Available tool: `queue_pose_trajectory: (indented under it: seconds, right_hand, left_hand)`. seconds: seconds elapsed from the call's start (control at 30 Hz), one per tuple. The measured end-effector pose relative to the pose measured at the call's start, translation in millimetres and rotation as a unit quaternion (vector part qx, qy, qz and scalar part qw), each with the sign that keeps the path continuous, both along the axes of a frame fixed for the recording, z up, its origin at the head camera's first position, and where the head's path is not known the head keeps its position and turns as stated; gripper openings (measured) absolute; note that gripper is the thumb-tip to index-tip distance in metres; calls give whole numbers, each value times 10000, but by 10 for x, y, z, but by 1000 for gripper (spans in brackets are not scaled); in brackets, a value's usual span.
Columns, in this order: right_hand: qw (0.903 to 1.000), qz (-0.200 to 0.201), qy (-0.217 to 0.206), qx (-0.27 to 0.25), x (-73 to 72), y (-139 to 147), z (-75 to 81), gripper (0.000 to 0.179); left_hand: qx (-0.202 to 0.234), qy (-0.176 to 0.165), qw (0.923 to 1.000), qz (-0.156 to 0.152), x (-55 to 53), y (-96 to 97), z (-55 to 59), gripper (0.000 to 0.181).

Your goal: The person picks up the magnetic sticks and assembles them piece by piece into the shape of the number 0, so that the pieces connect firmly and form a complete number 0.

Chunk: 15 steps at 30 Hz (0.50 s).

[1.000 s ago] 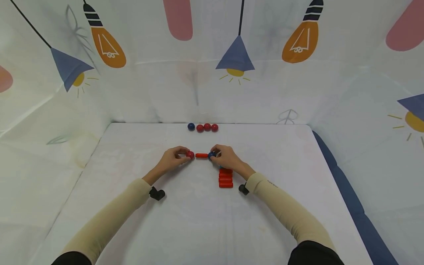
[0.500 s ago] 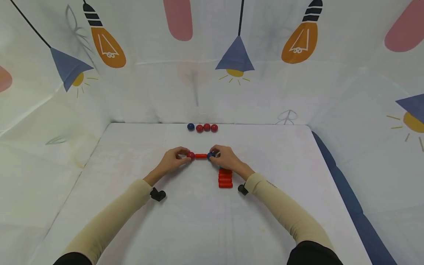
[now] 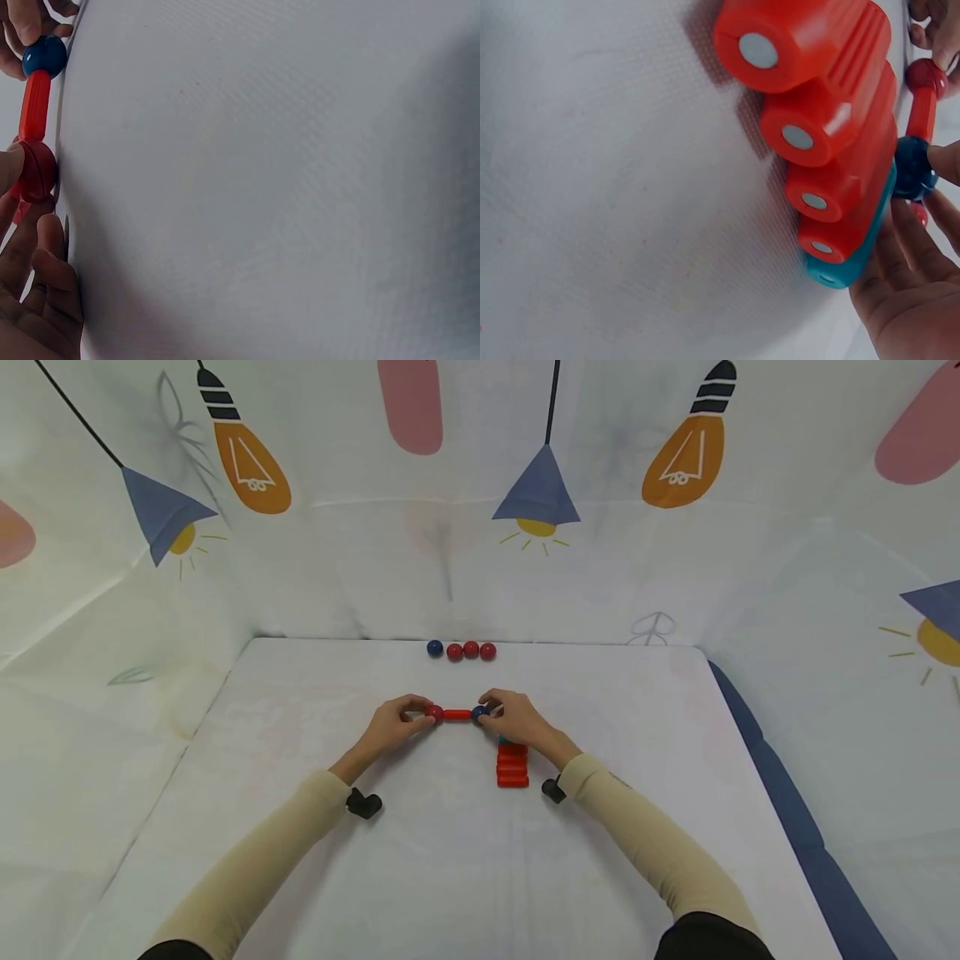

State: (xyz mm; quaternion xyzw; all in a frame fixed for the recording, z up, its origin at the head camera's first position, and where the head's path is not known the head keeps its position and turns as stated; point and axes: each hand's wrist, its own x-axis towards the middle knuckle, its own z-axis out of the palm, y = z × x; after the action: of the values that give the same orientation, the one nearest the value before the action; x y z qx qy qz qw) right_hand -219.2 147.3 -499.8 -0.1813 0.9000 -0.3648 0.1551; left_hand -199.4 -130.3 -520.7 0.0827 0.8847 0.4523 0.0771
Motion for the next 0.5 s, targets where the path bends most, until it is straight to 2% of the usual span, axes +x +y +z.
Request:
queue_pose_trajectory:
  seconds: [0.3,0.5]
  right_hand:
    - [9999,-63,101,-82,22,154,77,38]
    - [10000,14,3,23,64,286,96,41]
  left_hand:
    - [-79,-129,9999,74,15,10,35,36]
    - [-104,-147,9998,56,12,4,36,36]
